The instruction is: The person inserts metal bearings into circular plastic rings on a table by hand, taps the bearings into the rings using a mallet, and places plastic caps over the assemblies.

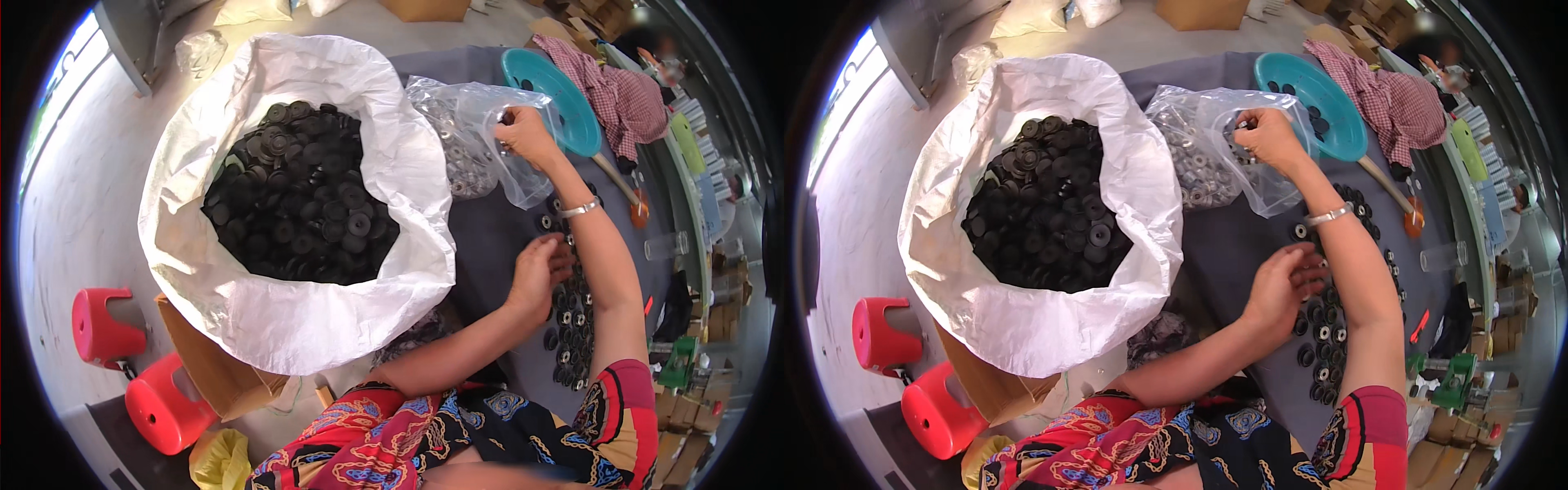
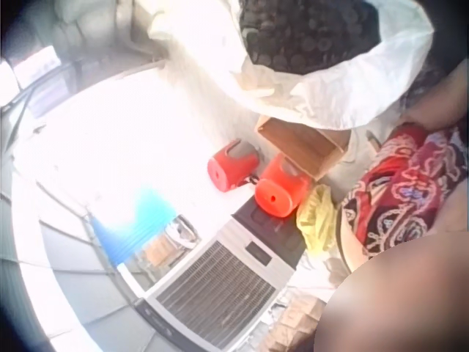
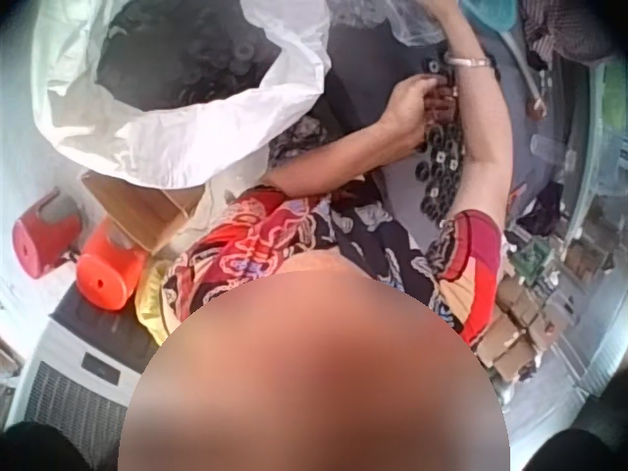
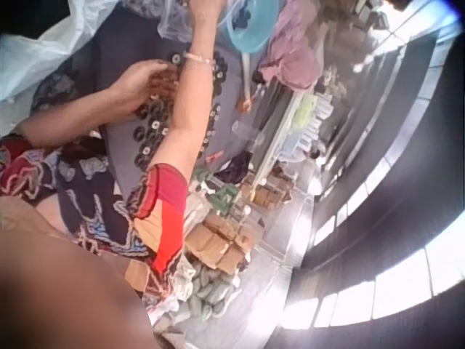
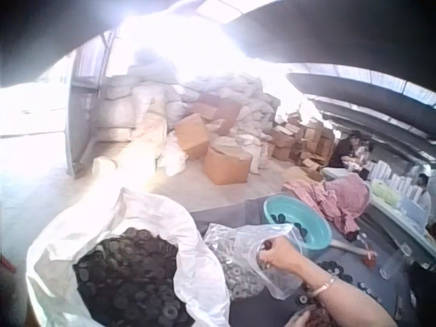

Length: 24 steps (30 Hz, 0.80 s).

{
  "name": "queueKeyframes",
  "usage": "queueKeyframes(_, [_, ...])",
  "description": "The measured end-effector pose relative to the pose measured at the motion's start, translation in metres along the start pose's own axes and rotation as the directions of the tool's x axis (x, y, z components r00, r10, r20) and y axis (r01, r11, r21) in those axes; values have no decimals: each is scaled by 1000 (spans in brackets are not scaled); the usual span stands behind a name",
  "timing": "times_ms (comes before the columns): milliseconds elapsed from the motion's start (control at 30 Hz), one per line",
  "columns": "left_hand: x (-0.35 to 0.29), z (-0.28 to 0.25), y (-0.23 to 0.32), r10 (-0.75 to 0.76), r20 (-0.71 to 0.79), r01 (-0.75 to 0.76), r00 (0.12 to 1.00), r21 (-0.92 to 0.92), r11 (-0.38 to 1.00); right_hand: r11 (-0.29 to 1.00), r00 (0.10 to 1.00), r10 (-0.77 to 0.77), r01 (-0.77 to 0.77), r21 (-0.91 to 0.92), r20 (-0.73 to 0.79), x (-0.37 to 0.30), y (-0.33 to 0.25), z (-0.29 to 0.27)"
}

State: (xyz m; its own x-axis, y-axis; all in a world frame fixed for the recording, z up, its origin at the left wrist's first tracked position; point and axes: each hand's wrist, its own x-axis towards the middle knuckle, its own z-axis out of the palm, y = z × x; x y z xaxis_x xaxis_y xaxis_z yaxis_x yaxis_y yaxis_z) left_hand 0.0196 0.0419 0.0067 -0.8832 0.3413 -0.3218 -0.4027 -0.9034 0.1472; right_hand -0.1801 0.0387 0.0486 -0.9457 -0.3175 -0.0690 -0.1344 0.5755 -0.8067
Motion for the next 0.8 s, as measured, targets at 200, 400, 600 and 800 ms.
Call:
queueKeyframes(200, [8, -1, 13, 26, -61, -39, 998, -222, 974, 978, 986, -165, 168, -121, 37, -82, -4, -46])
queueKeyframes(400, [7, 2, 9, -67, 57, 80, 996, -287, 954, 695, 946, -288, 315, -647, 151, -184, -10, -44])
queueKeyframes(600, [9, -5, -29, -259, 132, 272, 957, -92, 958, 574, 918, -392, 190, -797, -64, -252, 21, -37])
queueKeyframes(800, [-12, 0, -54, -384, 80, 362, 920, 205, 909, 571, 743, -556, 17, -821, -371, -307, 46, -37])
